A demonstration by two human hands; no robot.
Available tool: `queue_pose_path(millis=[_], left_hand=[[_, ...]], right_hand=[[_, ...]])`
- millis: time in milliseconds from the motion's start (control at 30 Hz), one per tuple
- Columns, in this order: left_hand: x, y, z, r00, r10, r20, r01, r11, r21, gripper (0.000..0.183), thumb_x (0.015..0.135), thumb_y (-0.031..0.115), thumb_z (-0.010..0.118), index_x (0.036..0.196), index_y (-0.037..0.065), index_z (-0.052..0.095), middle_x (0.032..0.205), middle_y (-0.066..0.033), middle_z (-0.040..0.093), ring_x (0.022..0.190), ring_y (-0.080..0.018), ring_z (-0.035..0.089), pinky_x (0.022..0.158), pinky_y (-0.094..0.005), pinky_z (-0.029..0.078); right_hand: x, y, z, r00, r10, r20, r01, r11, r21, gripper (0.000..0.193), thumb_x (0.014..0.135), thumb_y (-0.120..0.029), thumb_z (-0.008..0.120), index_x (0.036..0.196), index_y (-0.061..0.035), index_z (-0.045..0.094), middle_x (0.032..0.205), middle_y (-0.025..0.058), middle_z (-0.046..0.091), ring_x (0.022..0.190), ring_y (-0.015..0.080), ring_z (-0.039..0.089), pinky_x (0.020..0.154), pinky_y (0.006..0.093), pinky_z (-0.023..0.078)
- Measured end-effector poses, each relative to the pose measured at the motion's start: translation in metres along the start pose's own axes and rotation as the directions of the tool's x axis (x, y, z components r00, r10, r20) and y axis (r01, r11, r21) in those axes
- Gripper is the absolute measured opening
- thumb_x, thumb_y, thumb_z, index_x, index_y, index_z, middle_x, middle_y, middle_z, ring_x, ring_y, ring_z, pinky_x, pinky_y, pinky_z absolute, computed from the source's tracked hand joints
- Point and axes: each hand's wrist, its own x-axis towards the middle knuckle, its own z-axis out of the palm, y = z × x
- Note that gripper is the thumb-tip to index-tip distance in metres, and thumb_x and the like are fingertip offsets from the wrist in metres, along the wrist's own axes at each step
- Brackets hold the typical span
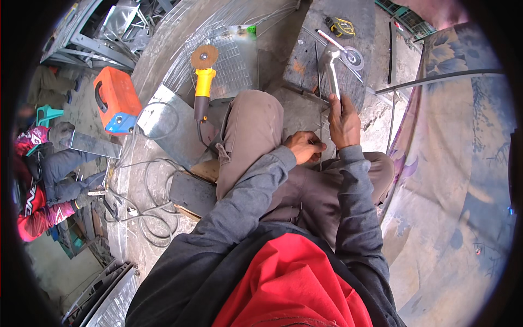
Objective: Measure and cut metal rods for a fabrication project.
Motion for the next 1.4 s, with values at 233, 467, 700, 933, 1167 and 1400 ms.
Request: queue_pose_path(millis=[233,467,700,933,1167,1400], left_hand=[[-0.004,0.004,0.0,1.0,0.004,-0.008,-0.004,1.0,-0.02,0.033,0.092,0.025,0.068,0.105,-0.005,0.061,0.084,-0.0105,0.068,0.072,-0.0161,0.066,0.065,-0.0296,0.056],[-0.003,0.004,0.0,1.0,-0.003,0.009,0.003,1.0,-0.002,0.033,0.092,0.024,0.067,0.106,-0.005,0.06,0.085,-0.011,0.068,0.073,-0.0166,0.067,0.066,-0.0301,0.056],[-0.004,0.004,0.001,1.0,-0.001,0.023,0.002,1.0,-0.031,0.033,0.093,0.024,0.067,0.107,-0.004,0.06,0.086,-0.0114,0.068,0.074,-0.0175,0.067,0.068,-0.0303,0.056],[-0.001,-0.003,-0.001,1.0,-0.016,0.021,0.018,0.999,-0.052,0.031,0.093,0.025,0.067,0.106,-0.003,0.06,0.087,-0.0108,0.067,0.074,-0.0171,0.066,0.067,-0.0305,0.057],[0.001,-0.007,0.0,0.999,-0.027,0.028,0.029,0.997,-0.078,0.033,0.093,0.027,0.068,0.107,-0.002,0.059,0.087,-0.0103,0.067,0.074,-0.0167,0.066,0.067,-0.0299,0.057],[-0.007,0.001,-0.003,0.999,-0.043,0.02,0.045,0.997,-0.058,0.037,0.092,0.029,0.069,0.108,-0.002,0.058,0.088,-0.0098,0.067,0.076,-0.0169,0.066,0.069,-0.03,0.057]], right_hand=[[0.004,-0.005,0.005,0.998,0.012,0.061,-0.011,1.0,-0.027,0.04,0.1,-0.04,0.049,0.106,-0.0029,0.061,0.08,0.0309,0.061,0.082,0.051,0.06,0.066,0.0505,0.047],[0.011,0.005,0.006,0.997,0.024,0.073,-0.025,1.0,0.003,0.044,0.1,-0.042,0.05,0.1,0.0003,0.06,0.071,0.0207,0.059,0.069,0.034,0.057,0.06,0.042,0.045],[0.02,0.01,0.018,0.999,-0.027,0.045,0.029,0.999,-0.027,0.044,0.1,-0.043,0.05,0.1,-0.0007,0.062,0.065,0.0173,0.057,0.059,0.0254,0.057,0.059,0.0389,0.045],[0.048,-0.01,0.018,0.994,0.003,0.11,0.005,0.997,-0.073,0.044,0.099,-0.043,0.048,0.101,-0.0019,0.062,0.086,0.0315,0.062,0.087,0.0514,0.06,0.072,0.0521,0.048],[0.055,-0.011,0.033,0.99,-0.141,-0.013,0.14,0.989,-0.053,0.04,0.098,-0.042,0.049,0.098,-0.0034,0.062,0.081,0.0281,0.064,0.082,0.0505,0.062,0.07,0.0524,0.049],[0.037,0.006,0.02,0.998,-0.061,0.012,0.06,0.995,0.078,0.04,0.099,-0.041,0.051,0.094,-0.0021,0.06,0.075,0.0245,0.063,0.071,0.0441,0.063,0.066,0.0461,0.048]])
